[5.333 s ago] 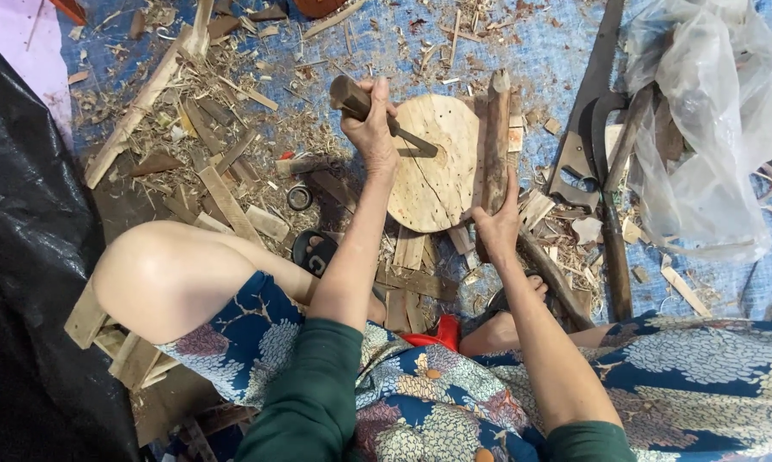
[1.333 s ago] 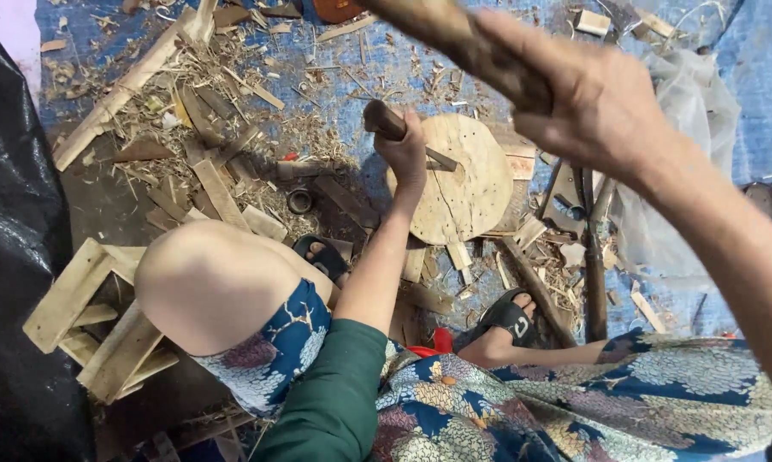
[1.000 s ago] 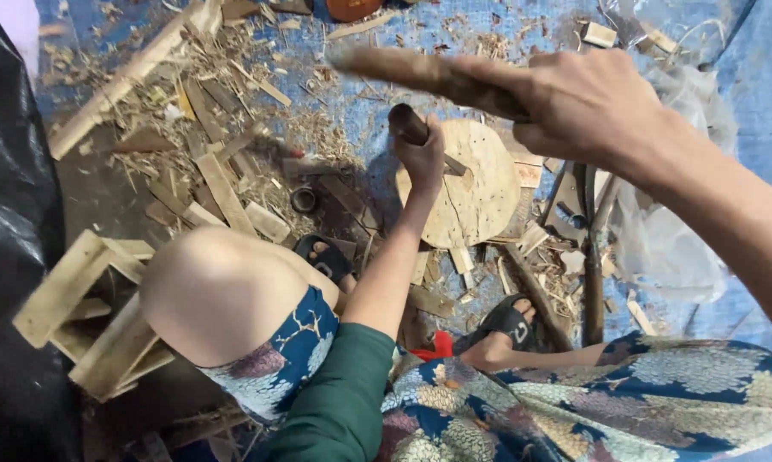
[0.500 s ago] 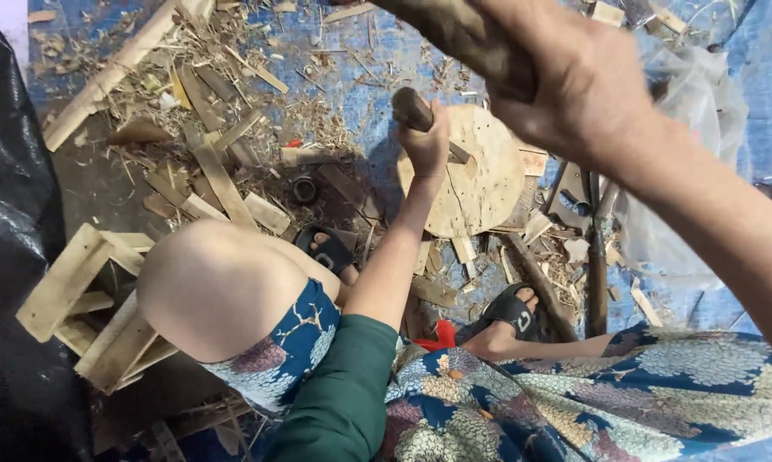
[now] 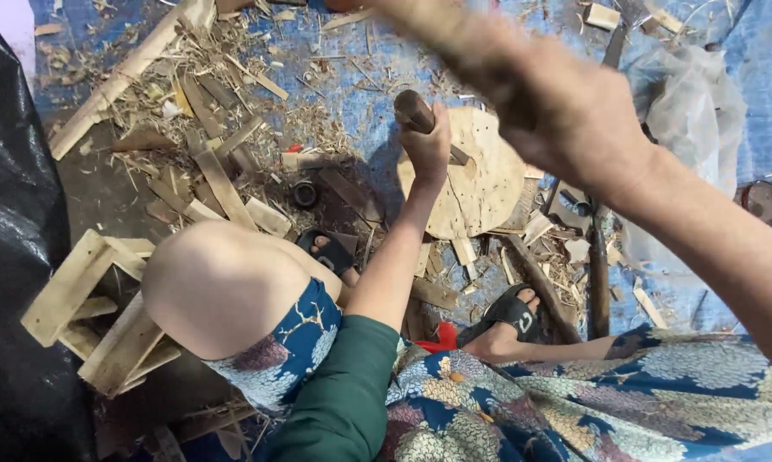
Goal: Using a wooden mallet and chisel to carve and shape a circular piece of wood while sitting on the floor.
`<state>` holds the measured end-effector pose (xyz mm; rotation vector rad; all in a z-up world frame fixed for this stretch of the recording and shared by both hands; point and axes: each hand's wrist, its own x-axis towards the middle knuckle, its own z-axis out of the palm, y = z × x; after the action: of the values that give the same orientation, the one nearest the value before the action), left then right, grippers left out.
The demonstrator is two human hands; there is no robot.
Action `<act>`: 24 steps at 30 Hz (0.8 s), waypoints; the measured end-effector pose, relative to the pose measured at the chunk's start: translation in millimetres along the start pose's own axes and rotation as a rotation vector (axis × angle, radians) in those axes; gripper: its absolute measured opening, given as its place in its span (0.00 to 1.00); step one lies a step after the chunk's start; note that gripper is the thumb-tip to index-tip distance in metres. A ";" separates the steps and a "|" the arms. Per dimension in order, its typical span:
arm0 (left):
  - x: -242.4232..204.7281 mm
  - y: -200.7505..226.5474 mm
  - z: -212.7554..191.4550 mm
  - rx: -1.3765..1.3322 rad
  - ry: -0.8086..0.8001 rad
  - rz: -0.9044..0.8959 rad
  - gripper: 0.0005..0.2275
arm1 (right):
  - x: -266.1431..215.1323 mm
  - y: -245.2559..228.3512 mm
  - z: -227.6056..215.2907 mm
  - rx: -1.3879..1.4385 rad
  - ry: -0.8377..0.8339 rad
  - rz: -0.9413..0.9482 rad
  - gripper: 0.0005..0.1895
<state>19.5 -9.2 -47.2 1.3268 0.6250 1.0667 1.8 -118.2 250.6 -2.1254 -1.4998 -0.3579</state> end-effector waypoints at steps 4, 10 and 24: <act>-1.8 5.9 -1.9 -0.094 -0.101 -0.018 0.06 | 9.7 -6.7 2.0 -0.731 -0.627 0.164 0.39; -7.5 4.0 3.9 -0.210 -0.084 -0.099 0.07 | -12.1 -6.8 5.7 -0.355 -0.110 0.065 0.42; -3.3 30.1 4.0 -0.051 0.052 -0.078 0.08 | -186.7 5.9 122.6 0.318 0.310 1.271 0.47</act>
<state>13.8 -16.8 -18.2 1.2240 0.6787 1.0498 -68.4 -201.8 55.6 -2.1561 0.1128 0.0398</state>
